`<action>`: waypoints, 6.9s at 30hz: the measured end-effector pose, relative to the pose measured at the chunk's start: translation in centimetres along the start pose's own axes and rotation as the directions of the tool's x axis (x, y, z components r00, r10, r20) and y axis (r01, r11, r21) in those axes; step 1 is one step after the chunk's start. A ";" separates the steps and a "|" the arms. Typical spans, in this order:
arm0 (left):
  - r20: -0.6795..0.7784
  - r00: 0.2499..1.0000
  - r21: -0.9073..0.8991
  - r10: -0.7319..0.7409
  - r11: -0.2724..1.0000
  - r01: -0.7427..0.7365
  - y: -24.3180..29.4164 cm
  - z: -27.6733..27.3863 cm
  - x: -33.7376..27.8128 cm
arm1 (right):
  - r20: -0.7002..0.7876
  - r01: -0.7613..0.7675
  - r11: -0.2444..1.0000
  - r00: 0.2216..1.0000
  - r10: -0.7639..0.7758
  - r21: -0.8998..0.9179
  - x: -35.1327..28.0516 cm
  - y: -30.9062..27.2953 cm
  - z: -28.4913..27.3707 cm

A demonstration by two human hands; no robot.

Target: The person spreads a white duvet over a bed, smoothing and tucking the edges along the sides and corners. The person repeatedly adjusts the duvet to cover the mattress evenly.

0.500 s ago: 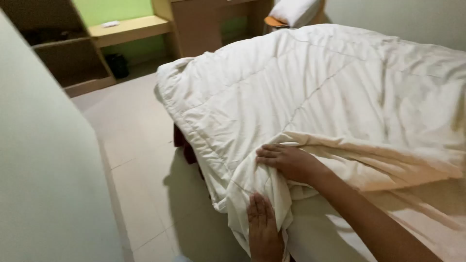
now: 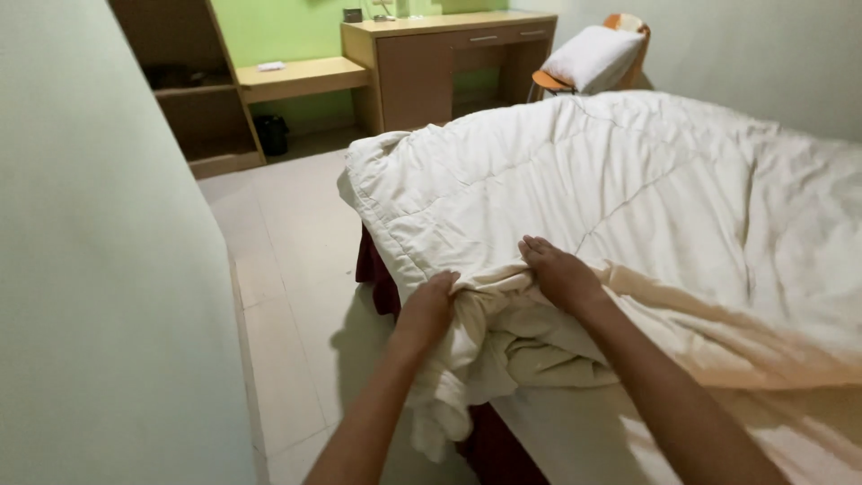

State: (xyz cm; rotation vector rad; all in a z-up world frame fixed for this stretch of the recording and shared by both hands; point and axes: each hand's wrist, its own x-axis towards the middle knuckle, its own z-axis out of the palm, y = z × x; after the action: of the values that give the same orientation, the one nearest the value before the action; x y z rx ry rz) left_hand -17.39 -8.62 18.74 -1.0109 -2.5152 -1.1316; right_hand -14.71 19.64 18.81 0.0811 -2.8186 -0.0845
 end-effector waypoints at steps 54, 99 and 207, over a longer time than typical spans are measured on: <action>0.102 0.984 -0.209 0.144 0.971 -0.121 -11.3 17.7 27.7 | 0.032 -0.451 0.850 0.887 0.461 0.271 8.1 12.6 7.6; 0.143 0.914 0.075 0.380 0.916 -0.393 16.6 23.5 5.5 | 0.120 -0.563 0.771 0.823 0.555 0.296 -17.7 10.9 -9.6; 0.425 0.817 -0.037 0.390 0.909 -0.414 15.8 38.7 -27.8 | 0.108 -0.510 0.847 0.860 0.499 0.148 -34.1 -0.7 -25.0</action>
State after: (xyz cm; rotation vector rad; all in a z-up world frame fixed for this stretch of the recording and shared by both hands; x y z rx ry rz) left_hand 17.18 12.73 -10.70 -1.8377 -2.4215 -0.7686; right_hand 25.56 19.89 31.76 -0.6379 -2.8030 0.2838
